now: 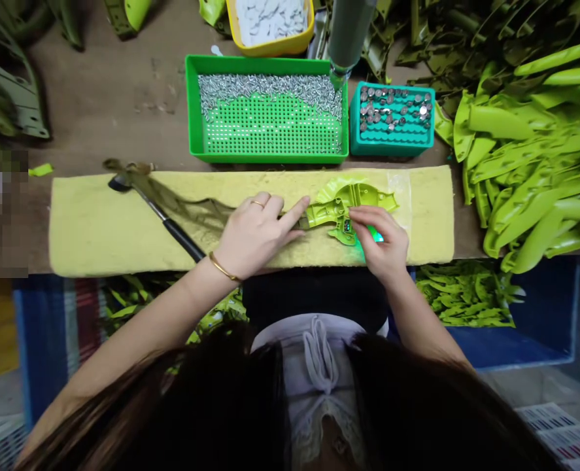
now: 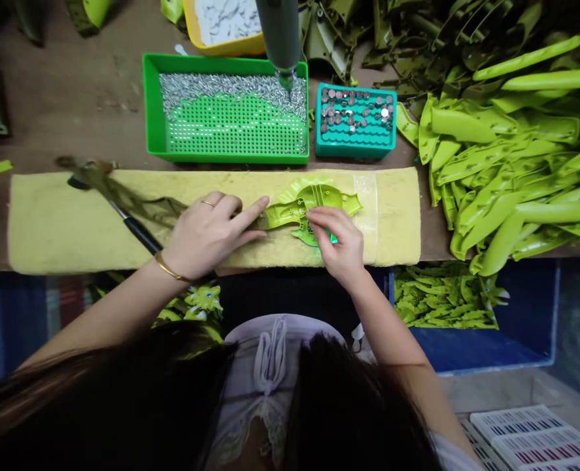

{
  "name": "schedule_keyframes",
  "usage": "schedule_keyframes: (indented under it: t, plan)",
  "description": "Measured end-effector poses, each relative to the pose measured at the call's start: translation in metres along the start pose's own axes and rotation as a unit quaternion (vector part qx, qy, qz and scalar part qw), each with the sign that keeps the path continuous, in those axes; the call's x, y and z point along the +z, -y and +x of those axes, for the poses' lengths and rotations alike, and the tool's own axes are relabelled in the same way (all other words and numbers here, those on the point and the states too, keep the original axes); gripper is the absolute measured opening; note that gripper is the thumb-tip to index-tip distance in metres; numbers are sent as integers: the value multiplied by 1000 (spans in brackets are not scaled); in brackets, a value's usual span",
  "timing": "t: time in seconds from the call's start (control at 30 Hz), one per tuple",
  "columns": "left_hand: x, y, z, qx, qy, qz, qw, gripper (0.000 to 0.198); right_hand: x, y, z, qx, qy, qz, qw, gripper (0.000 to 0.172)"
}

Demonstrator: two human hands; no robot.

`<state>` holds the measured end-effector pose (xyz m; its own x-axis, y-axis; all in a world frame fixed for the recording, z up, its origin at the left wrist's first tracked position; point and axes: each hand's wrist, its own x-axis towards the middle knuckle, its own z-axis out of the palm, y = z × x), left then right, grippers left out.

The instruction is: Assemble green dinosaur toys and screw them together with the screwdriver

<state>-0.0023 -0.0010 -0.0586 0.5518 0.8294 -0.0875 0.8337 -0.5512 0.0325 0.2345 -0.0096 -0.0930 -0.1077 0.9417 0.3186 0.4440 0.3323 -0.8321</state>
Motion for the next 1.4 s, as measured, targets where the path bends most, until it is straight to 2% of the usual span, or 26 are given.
schedule_keyframes:
  t: [0.1, 0.2, 0.33, 0.43, 0.63, 0.77, 0.93, 1.1, 1.23, 1.4]
  plan:
    - [-6, 1, 10, -14, -55, -1, 998, 58, 4, -1, -2, -1, -30, -10, 1000, 17]
    - [-2, -14, 23, -40, -79, -9, 996, 60, 6, -3, -4, 19, -36, 8, 999, 17]
    - [11, -34, 37, -71, -88, -45, 993, 60, 6, -5, -7, 16, -34, 35, 999, 17]
    - [16, -40, 44, -90, -85, -60, 990, 60, 1, -5, -8, 7, -22, 51, 998, 17]
    - [20, -42, 49, -104, -43, -70, 991, 60, -14, 2, -1, -18, 90, 39, 995, 17]
    - [24, -43, 49, -104, -55, -70, 991, 57, -12, 0, 18, -51, 39, -53, 997, 17]
    - [29, -31, 45, -58, -99, -103, 988, 54, 3, -12, 36, -54, 106, -152, 981, 19]
    - [27, -22, 34, -12, -132, -149, 980, 37, 5, -16, 32, -66, 87, -195, 975, 19]
    - [21, -22, 32, -5, -120, -142, 983, 38, 1, -17, 32, -67, 101, -217, 969, 17]
    - [22, -5, 43, 68, -88, -186, 976, 39, 0, -22, 36, -67, 129, -222, 964, 22]
